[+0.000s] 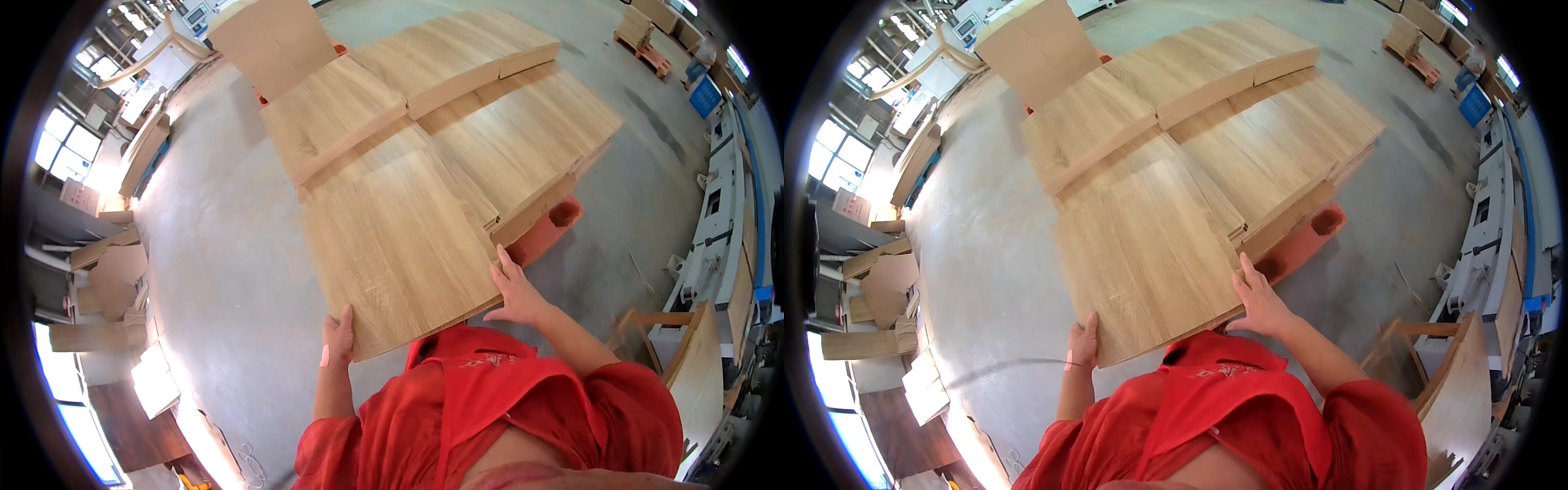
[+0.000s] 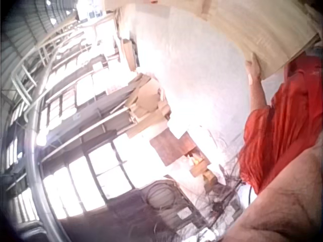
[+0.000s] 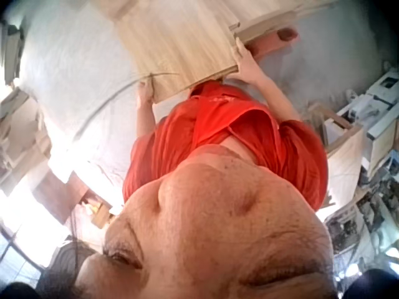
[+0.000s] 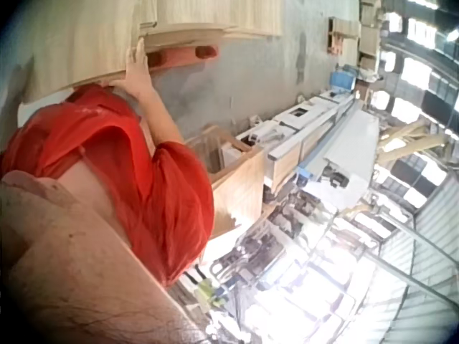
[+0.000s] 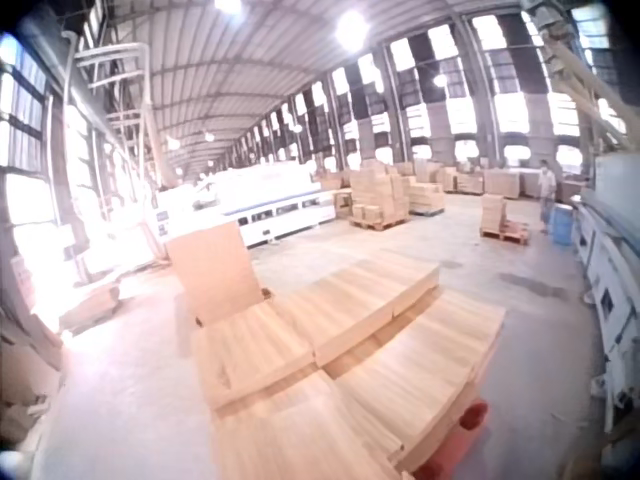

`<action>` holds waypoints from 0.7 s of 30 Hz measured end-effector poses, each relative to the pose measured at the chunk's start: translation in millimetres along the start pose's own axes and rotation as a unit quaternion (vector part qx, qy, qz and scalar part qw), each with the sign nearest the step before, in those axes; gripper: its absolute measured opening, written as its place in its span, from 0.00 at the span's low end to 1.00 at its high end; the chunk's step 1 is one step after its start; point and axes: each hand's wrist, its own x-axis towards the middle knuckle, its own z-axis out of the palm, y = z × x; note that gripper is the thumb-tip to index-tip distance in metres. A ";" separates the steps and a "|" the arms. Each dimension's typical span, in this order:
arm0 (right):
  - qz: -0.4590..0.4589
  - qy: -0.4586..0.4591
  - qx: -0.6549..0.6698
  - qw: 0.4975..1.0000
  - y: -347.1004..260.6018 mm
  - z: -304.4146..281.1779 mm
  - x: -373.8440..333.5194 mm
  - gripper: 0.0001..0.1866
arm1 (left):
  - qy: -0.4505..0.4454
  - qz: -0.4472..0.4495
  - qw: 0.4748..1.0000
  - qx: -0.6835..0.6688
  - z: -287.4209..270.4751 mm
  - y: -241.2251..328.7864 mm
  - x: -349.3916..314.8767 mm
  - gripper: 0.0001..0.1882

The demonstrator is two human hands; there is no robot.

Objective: The person picks up light-colored wood planks from a workbench and stacks them onto a red plastic pallet on the floor. The person repeatedly lifts the planks and places them in a neat pile, organizing the materials in a workshop setting.

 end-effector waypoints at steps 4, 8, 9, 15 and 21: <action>-0.027 -0.025 -0.023 0.999 11.8 -3.9 15.2 0.41 | -0.030 0.004 1.000 -0.006 3.3 14.4 11.8 0.27; -0.035 0.031 -0.086 0.995 25.2 -6.6 51.9 0.38 | -0.027 0.018 0.999 -0.010 19.1 36.9 39.4 0.25; -0.032 0.028 -0.095 0.995 30.7 -7.2 61.0 0.37 | -0.023 0.009 1.000 -0.016 24.7 42.9 44.2 0.25; -0.009 0.011 -0.095 0.995 59.6 -22.2 112.2 0.34 | -0.026 0.007 0.998 -0.052 53.2 70.8 63.4 0.22; -0.013 -0.009 -0.077 0.997 63.8 -33.4 118.5 0.35 | -0.024 0.050 0.996 -0.069 60.0 58.7 68.2 0.21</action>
